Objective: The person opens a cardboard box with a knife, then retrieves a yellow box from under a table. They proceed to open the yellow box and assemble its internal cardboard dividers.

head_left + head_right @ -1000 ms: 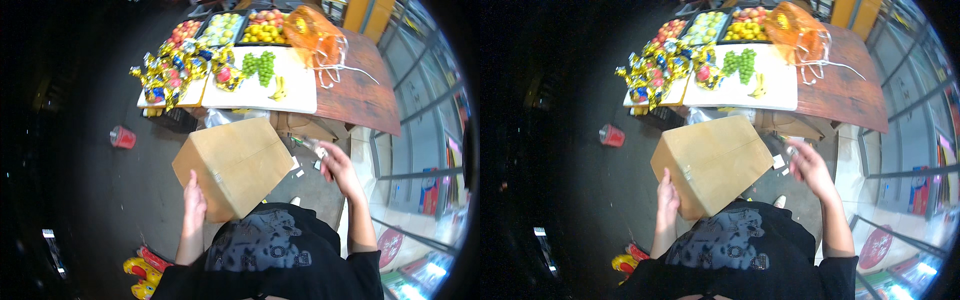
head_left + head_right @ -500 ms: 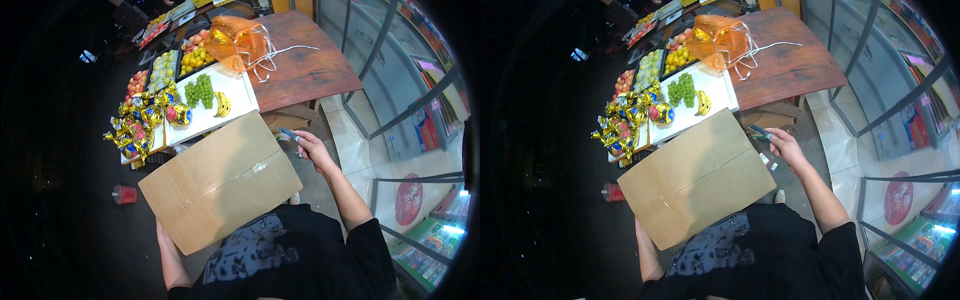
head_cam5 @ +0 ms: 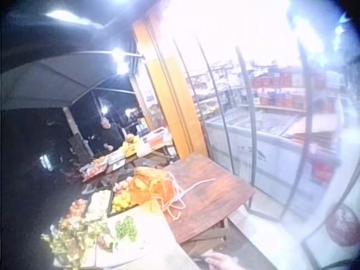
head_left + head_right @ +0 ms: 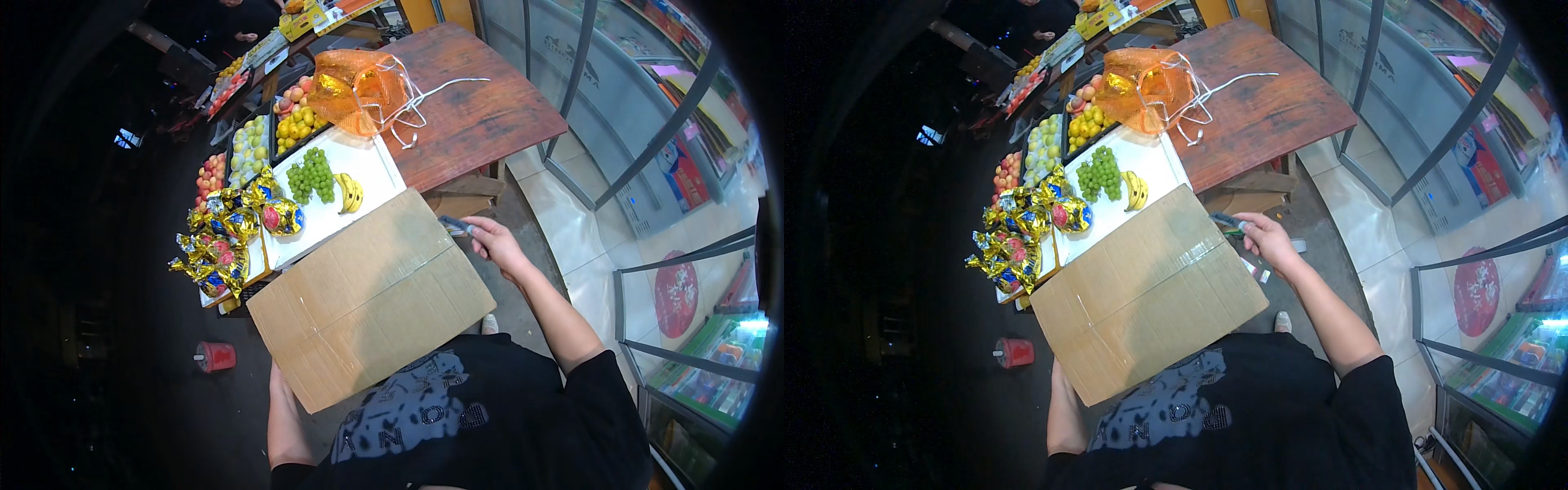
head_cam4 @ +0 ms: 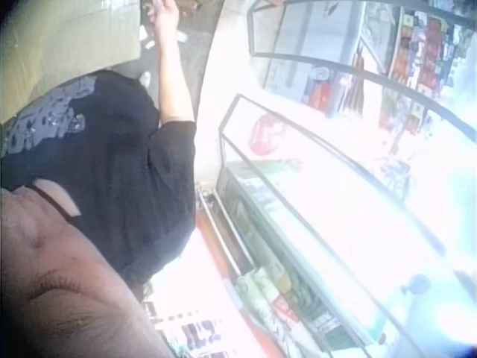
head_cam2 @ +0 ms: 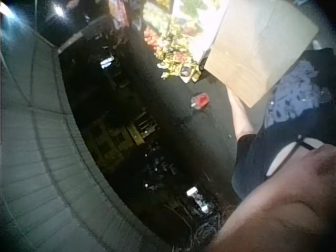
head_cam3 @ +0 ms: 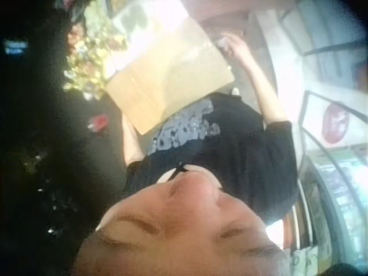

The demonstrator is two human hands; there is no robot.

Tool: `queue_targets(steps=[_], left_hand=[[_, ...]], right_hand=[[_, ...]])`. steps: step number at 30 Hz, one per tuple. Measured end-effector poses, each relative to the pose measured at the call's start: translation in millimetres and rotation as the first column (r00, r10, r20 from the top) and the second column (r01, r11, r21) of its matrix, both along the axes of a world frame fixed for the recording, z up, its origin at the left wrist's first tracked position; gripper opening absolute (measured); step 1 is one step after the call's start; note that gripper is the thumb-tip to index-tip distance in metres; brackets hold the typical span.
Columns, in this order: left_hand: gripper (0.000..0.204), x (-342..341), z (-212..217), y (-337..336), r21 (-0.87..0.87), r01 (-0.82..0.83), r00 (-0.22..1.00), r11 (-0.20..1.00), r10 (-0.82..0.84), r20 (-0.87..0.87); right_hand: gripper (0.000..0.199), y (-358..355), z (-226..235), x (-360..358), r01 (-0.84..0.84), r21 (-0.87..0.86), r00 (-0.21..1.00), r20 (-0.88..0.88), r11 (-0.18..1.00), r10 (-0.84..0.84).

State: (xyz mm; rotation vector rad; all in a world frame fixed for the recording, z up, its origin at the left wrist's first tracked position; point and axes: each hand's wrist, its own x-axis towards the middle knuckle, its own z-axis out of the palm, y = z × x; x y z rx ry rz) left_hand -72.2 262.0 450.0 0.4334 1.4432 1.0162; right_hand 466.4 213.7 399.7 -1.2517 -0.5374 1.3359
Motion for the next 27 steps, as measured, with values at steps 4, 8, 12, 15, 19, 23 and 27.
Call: queue_targets(steps=[4,8,12,15,19,23,27], left_hand=[[0.035,-9.7,-3.9,5.4,-0.013,0.025,1.0,1.0,-0.025,0.001],[0.035,-17.3,-6.0,10.3,-0.024,0.044,0.999,0.999,-0.044,0.001],[0.036,-23.4,-6.8,14.4,-0.04,0.058,0.998,0.998,-0.058,-0.008],[0.036,-29.9,-6.7,15.0,-0.049,0.076,0.997,0.996,-0.077,-0.016],[0.036,-35.5,-5.4,23.7,-0.061,0.146,0.989,0.987,-0.148,-0.032],[0.036,-41.7,-10.0,31.6,-0.063,0.212,0.975,0.975,-0.215,-0.051],[0.046,-22.9,-3.5,51.4,-0.06,0.192,0.98,0.98,-0.188,0.07]], right_hand=[[0.028,3.1,2.7,-12.3,-0.027,-0.022,0.999,-0.02,0.999,0.026],[0.028,9.5,-3.7,-20.0,-0.09,0.027,0.995,0.052,0.996,0.088],[0.029,4.6,2.0,-17.0,-0.279,0.045,0.96,0.04,0.959,0.278],[0.031,-9.7,8.9,-13.3,-0.342,0.014,0.939,0.044,0.94,0.341],[0.031,-33.9,25.1,4.4,-0.517,-0.183,0.82,0.174,0.836,0.545],[0.03,-62.8,24.2,23.6,-0.456,-0.304,0.815,0.234,0.836,0.53],[0.037,-52.7,12.3,33.4,0.007,-0.17,0.996,0.087,0.985,0.008]])
